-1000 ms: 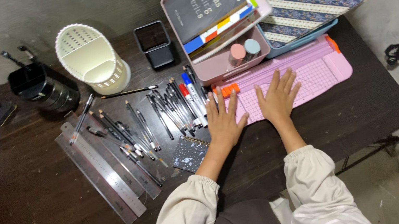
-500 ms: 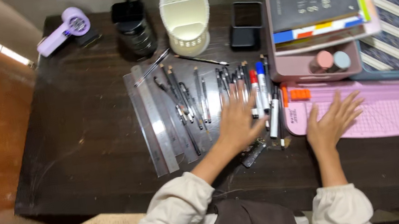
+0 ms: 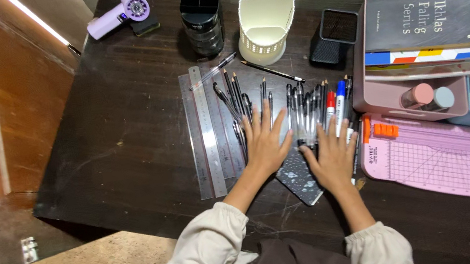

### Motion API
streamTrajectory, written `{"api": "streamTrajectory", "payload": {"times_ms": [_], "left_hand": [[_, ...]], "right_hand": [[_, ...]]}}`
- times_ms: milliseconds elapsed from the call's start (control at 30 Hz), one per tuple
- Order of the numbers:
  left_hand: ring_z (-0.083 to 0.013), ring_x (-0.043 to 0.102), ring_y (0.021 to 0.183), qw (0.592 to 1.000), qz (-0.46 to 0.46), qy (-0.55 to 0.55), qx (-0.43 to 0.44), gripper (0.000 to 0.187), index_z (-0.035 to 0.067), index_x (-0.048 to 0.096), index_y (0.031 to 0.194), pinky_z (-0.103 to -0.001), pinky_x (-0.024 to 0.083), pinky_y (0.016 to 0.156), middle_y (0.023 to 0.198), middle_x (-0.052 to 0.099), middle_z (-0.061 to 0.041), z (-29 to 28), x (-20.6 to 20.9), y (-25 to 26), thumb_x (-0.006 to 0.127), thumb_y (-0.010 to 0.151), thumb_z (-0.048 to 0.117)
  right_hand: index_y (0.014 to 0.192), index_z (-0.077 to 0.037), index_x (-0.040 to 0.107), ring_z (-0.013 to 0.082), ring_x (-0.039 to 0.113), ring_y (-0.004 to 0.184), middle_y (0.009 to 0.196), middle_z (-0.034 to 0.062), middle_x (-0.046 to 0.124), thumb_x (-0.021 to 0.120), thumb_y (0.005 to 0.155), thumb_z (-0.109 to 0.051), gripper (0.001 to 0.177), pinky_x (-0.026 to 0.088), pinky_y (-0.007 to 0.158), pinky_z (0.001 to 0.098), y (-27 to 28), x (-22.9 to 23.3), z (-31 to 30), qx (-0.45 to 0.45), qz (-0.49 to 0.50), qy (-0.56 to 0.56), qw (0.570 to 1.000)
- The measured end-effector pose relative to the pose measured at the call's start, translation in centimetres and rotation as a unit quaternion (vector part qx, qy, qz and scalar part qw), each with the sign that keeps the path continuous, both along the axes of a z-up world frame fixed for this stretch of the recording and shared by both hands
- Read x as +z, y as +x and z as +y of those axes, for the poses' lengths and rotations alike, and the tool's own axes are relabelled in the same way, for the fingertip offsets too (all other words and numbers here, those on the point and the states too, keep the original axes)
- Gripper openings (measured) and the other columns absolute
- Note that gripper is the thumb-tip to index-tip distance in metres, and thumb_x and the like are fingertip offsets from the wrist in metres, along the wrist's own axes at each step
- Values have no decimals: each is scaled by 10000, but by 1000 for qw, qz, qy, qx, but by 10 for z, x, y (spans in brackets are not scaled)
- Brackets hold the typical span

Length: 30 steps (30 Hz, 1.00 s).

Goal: The person organizes stationery items on a dark wooden desk. They handle small containers, placing them into a pink tray, and then sort through a pile of pens and pencils, picking them up and placing them into a black pen holder.

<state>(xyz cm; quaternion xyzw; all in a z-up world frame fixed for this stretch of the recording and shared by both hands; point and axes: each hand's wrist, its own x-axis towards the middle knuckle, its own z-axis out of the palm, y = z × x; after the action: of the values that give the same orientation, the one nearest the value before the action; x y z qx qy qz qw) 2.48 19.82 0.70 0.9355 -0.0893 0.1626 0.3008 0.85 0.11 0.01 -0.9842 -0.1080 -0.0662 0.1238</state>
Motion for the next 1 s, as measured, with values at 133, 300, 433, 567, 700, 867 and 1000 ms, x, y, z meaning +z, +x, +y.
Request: {"api": "streamTrajectory", "payload": {"times_ms": [133,300,433,567,700,867,1000], "left_hand": [[-482,277,1529,999,-3,-14,-43,569,124,512,1504,-683,106,1236,1662,326,-222,-29,-13,14,560,995,373],[-432,298,1506,999,29,-1,-45,588,94,511,1486,-690,100,1208,1611,367,-204,-29,-22,19,557,983,393],[-420,289,1512,999,26,27,-18,597,36,524,1460,-653,114,1225,1608,349,-248,-21,-27,16,557,974,380],[-435,277,1524,1000,-1,20,-1,532,18,574,1407,-604,151,1249,1620,317,-300,-13,-27,14,572,975,328],[-457,277,1520,999,-19,-23,18,474,33,599,1390,-582,188,1240,1635,305,-304,-12,-25,12,578,976,264],[-492,282,1509,999,-14,-17,23,466,33,608,1371,-580,207,1230,1619,307,-304,-12,-23,12,588,964,258],[-498,295,1487,999,-24,-15,20,427,92,671,1323,-582,226,1217,1609,312,-306,-10,-17,10,620,927,245]], "right_hand": [[1507,-67,476,493,146,1525,1662,196,266,591,912,-475,731,97,1200,667,2,7,8,31,-31,-58,997],[1481,-112,524,496,205,1519,1628,87,390,625,902,-437,671,132,1208,671,4,12,9,51,-47,-56,996],[1436,-110,579,504,235,1510,1600,101,445,629,939,-440,600,154,1206,675,0,14,13,57,-73,-7,996],[1412,-107,617,496,227,1533,1587,121,469,640,951,-392,542,166,1216,670,-2,14,13,55,-87,8,995],[1278,-108,691,532,196,1527,1566,173,469,674,921,-368,441,151,1215,672,-2,13,10,49,-111,28,992],[1046,-82,722,542,170,1531,1548,199,470,713,890,-356,315,105,1219,693,-2,11,9,34,-96,48,994],[1004,-60,705,557,142,1528,1548,213,457,730,876,-368,335,73,1204,711,5,15,12,33,-59,57,996]]}}
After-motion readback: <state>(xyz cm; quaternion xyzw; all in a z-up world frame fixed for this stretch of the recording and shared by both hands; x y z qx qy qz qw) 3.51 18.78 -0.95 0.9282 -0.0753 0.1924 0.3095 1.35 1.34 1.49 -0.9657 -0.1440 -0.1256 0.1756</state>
